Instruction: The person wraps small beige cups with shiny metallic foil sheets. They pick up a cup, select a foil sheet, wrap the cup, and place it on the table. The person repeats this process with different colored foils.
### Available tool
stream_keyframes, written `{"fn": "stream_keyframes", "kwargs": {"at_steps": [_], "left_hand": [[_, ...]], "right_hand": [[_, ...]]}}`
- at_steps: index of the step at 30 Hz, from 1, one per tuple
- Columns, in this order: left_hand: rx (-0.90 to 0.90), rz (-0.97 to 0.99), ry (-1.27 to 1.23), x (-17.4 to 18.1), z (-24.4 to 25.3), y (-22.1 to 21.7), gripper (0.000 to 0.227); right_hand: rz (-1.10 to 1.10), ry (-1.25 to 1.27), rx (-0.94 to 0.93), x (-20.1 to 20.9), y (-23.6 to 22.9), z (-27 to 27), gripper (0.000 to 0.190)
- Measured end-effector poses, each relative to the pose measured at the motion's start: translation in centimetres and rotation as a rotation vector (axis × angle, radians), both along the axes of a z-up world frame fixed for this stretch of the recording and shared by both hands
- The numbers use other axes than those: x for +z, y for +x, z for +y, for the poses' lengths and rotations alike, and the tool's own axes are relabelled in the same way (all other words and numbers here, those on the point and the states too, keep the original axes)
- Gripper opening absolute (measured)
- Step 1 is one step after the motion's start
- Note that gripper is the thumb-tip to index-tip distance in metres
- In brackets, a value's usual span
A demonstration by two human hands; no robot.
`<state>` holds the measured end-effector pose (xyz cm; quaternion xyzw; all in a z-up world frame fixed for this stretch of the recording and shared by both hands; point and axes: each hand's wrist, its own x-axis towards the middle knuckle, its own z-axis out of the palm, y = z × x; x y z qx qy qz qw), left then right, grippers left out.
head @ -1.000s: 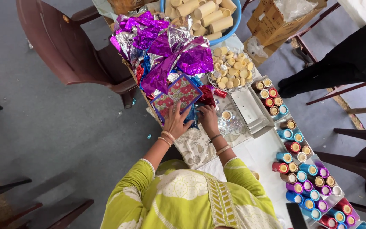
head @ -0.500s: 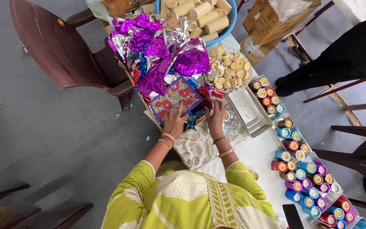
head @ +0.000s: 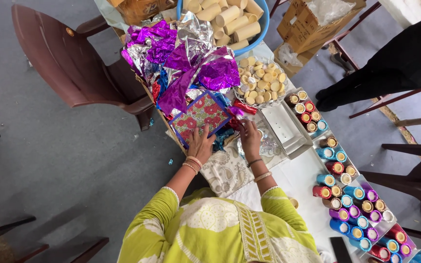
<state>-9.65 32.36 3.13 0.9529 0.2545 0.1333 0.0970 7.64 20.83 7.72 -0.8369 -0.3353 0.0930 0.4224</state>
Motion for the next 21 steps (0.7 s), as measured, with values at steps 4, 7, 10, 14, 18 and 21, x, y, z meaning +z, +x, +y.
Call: {"fn": "stream_keyframes", "kwargs": {"at_steps": [4, 7, 10, 14, 18, 21], "left_hand": [[-0.004, -0.051, -0.024, 0.1, 0.1, -0.5, 0.033], [-0.015, -0.162, -0.028, 0.1, 0.0, -0.9, 0.035], [0.004, -0.205, -0.009, -0.3, 0.0, -0.9, 0.038], [0.004, -0.191, -0.014, -1.1, 0.1, -0.9, 0.036], [-0.001, -0.155, -0.010, -0.8, 0.1, -1.0, 0.037], [0.000, -0.152, -0.021, -0.6, 0.0, -1.0, 0.035]], "right_hand": [[-0.293, 0.148, 0.079, -1.3, 1.4, -0.1, 0.017], [-0.419, 0.065, 0.151, 0.0, 0.9, 0.5, 0.016], [-0.467, 0.089, 0.162, -0.2, 0.5, 0.9, 0.018], [-0.554, 0.078, 0.121, 0.0, 0.8, 1.5, 0.022], [-0.660, 0.086, 0.211, 2.7, 1.0, 3.3, 0.044], [-0.430, 0.060, 0.207, 1.3, 2.4, 4.2, 0.055]]}}
